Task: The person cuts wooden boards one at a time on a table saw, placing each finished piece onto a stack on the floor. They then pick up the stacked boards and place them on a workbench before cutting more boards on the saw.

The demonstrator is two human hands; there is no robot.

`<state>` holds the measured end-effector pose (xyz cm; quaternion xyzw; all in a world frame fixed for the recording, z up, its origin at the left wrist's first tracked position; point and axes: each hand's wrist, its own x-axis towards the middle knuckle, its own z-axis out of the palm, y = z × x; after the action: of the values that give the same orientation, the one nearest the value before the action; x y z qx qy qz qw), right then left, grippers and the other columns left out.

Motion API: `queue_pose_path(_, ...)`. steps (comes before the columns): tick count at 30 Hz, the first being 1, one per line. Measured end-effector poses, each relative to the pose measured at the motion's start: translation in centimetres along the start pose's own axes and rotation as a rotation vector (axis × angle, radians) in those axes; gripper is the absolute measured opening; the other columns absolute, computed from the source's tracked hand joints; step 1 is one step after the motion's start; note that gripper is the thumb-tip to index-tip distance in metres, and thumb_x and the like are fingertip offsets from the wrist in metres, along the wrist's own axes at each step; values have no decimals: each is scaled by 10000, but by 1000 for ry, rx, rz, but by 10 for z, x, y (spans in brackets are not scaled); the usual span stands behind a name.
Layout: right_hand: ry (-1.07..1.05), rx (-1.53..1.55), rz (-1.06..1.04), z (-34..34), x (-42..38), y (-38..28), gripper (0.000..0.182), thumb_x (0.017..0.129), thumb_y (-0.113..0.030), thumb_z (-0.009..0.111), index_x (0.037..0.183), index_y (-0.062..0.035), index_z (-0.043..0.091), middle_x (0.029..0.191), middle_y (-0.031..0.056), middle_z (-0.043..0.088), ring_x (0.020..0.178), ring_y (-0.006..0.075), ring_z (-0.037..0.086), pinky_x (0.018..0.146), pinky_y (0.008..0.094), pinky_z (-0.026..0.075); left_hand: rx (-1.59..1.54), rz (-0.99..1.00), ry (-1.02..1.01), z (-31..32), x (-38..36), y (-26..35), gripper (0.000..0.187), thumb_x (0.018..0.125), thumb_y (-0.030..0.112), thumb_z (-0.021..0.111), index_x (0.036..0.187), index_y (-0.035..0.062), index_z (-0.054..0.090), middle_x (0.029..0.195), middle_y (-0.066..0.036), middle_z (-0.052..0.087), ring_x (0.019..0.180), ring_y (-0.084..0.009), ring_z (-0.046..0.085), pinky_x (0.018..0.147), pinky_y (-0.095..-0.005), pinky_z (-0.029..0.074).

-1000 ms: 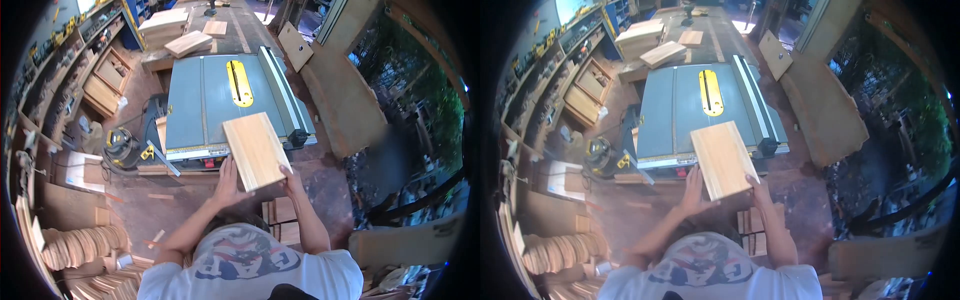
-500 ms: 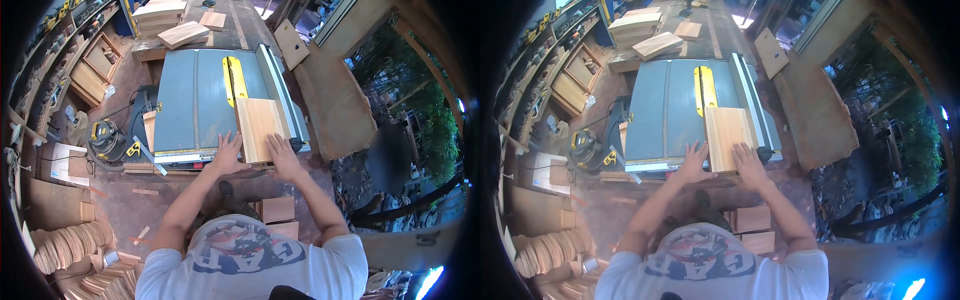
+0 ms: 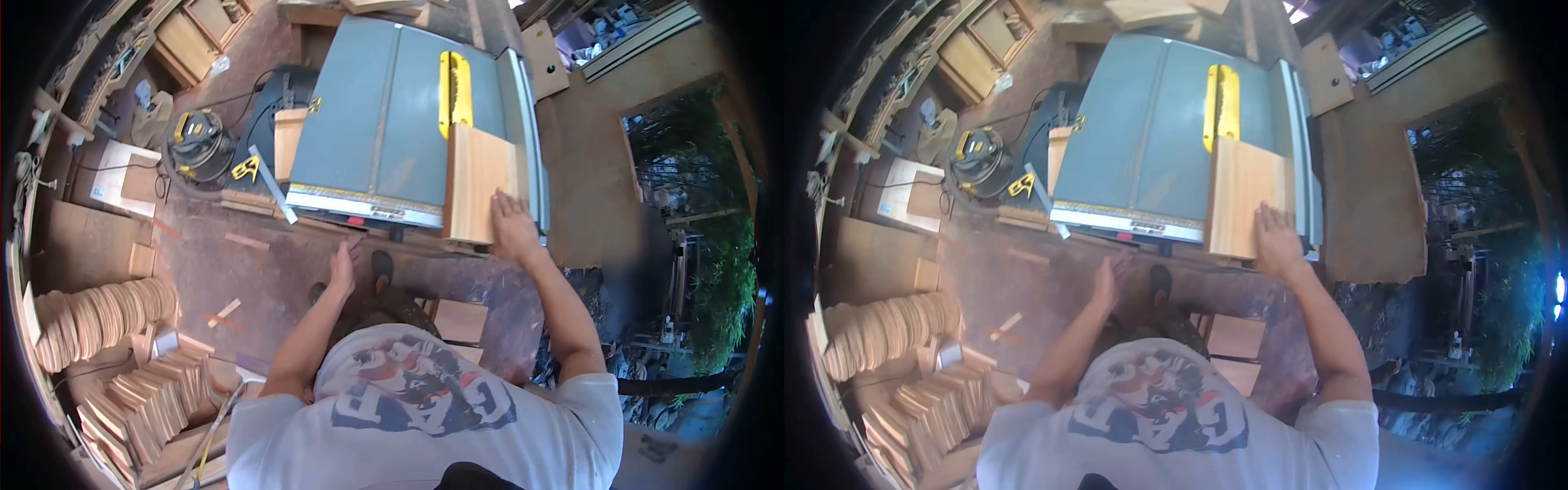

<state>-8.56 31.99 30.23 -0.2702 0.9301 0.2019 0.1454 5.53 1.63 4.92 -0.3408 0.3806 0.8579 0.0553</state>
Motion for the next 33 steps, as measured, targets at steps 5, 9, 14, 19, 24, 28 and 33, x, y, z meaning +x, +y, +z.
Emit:
queue_pose_path(5,30,-63,9,5,-1,-8,1019,677,-268,808,1478,116,309,1569,286,318,1439,391,366,1193,543,264,-548,-149,101,22,59,7,913,898,588,541,1535,8,238,1580,-106,375,1477,-314,293,1170,-474,247)
queue_pose_path(9,61,-73,13,7,0,-5,1015,669,-264,813,1470,124,323,1562,293,326,1433,397,375,1186,545,274,-778,-233,120,40,75,23,992,800,638,570,1497,10,247,1595,-95,326,1520,-283,181,1227,-457,48)
queue_pose_path(14,52,-35,-2,-5,-4,-6,1004,658,-294,820,1451,118,360,1543,287,363,1417,382,399,1193,528,274,-566,-263,0,6,82,10,920,834,610,558,1489,20,294,1558,-113,391,1490,-283,261,1203,-450,157)
queue_pose_path(19,1,-39,8,-10,3,1,1066,611,-330,836,1465,96,361,1558,267,352,1423,359,403,1211,512,261,-374,-217,-52,-23,72,15,964,864,552,601,1579,51,190,1540,-145,400,1412,-312,366,1142,-463,289)
queue_pose_path(24,-8,-26,17,-17,23,10,1106,599,-353,884,1471,75,355,1555,247,365,1420,348,408,1213,517,266,-487,-268,80,-31,73,-8,1015,833,551,646,1583,52,178,1598,-200,273,1442,-347,323,1138,-479,314)
queue_pose_path(28,-51,-51,21,-19,34,16,1128,588,-366,892,1474,75,349,1560,243,360,1433,348,395,1214,512,268,-578,-274,109,-18,66,-7,1066,825,567,647,1574,-3,146,1608,-231,225,1452,-380,300,1159,-497,299)
queue_pose_path(33,-43,-26,38,-24,47,20,1106,599,-345,878,1473,78,349,1564,250,353,1433,347,396,1213,509,272,-662,-236,49,-12,82,-6,1115,835,600,616,1560,-65,90,1604,-267,204,1469,-403,278,1180,-509,281)
